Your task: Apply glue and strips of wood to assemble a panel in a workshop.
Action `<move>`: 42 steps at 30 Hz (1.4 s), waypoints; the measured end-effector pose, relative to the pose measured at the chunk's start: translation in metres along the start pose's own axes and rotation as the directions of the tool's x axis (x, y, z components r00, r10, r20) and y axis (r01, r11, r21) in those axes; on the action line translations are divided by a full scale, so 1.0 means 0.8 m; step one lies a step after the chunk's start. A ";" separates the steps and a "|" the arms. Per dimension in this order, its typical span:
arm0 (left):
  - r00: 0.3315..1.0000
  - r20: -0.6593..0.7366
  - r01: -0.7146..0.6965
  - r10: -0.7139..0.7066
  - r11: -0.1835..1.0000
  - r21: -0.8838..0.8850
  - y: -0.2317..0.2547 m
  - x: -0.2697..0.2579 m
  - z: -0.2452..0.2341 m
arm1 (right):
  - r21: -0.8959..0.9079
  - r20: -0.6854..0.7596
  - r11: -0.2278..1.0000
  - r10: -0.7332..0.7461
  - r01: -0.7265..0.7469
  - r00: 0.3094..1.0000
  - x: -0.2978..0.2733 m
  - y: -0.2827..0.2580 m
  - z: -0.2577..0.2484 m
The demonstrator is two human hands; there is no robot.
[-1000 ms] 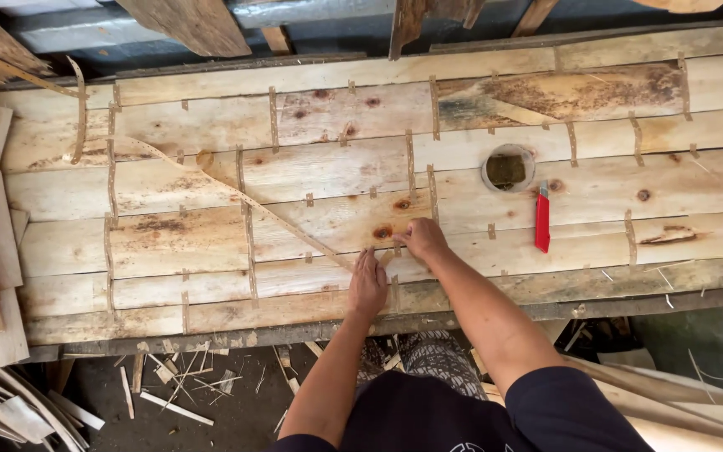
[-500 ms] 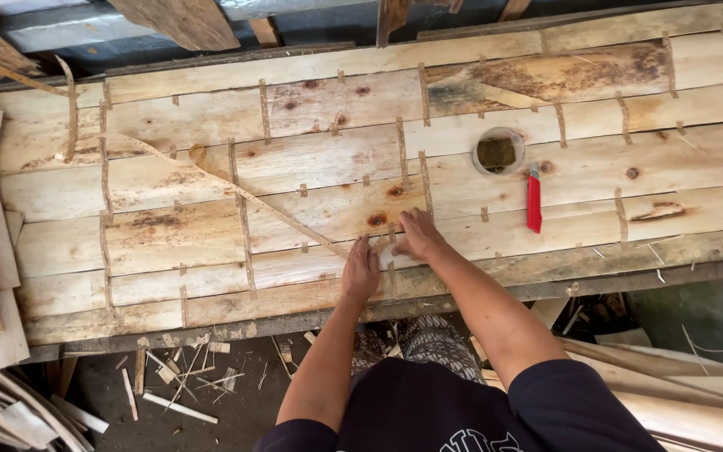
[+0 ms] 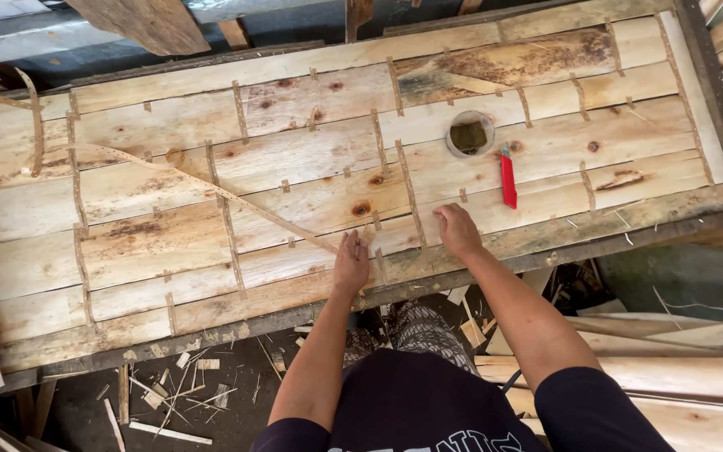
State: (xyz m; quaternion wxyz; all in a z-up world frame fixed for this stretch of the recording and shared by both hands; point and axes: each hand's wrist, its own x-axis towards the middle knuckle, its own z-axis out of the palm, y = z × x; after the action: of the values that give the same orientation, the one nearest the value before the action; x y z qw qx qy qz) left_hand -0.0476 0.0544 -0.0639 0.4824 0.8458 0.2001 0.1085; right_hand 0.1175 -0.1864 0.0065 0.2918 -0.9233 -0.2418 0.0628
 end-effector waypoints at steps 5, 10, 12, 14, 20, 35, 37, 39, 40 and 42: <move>0.999 0.042 0.030 -0.027 0.997 -0.071 0.006 -0.012 0.004 | -0.096 0.121 0.995 0.048 -0.036 0.992 -0.038 -0.019 0.004; 0.997 0.075 0.023 -0.018 0.997 -0.072 0.013 -0.016 0.009 | -0.097 0.178 0.995 0.003 0.014 0.984 -0.044 0.003 0.014; 0.997 0.080 0.005 -0.002 0.999 -0.036 0.017 -0.018 0.012 | -0.050 0.232 0.997 -0.048 0.062 0.972 -0.041 0.026 0.022; 0.999 0.051 0.003 -0.001 0.999 -0.051 0.024 -0.020 0.012 | -0.020 0.231 0.998 -0.058 0.064 0.971 -0.037 0.046 0.030; 0.998 0.002 0.066 -0.066 0.996 -0.060 0.077 -0.016 0.001 | 0.021 0.284 0.999 -0.050 0.046 0.958 -0.027 0.053 0.023; 0.982 0.019 0.188 -0.187 0.981 -0.053 0.162 -0.023 0.131 | 0.197 0.445 0.971 -0.211 0.135 0.870 -0.023 0.087 -0.014; 0.973 0.020 0.232 -0.231 0.971 -0.050 0.168 -0.024 0.141 | 0.290 0.343 0.937 -0.294 0.197 0.892 -0.017 0.100 -0.028; 0.939 -0.008 0.340 -0.343 0.933 -0.118 0.169 -0.024 0.152 | 0.308 0.367 0.950 -0.065 -0.055 0.928 -0.009 0.094 -0.066; 0.938 -0.013 0.343 -0.346 0.932 -0.119 0.172 -0.025 0.156 | 0.309 0.371 0.950 -0.071 -0.051 0.926 -0.007 0.109 -0.069; 0.911 -0.013 0.403 -0.413 0.895 -0.192 0.179 -0.025 0.161 | 0.331 0.184 0.943 -0.084 0.019 0.979 -0.002 0.136 -0.076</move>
State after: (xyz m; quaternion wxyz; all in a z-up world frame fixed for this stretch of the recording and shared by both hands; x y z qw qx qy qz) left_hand 0.0168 -0.1191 -0.0066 0.5654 0.7334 0.3747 0.0457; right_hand 0.1764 -0.2955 -0.0059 0.4177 -0.8445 -0.2797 0.1849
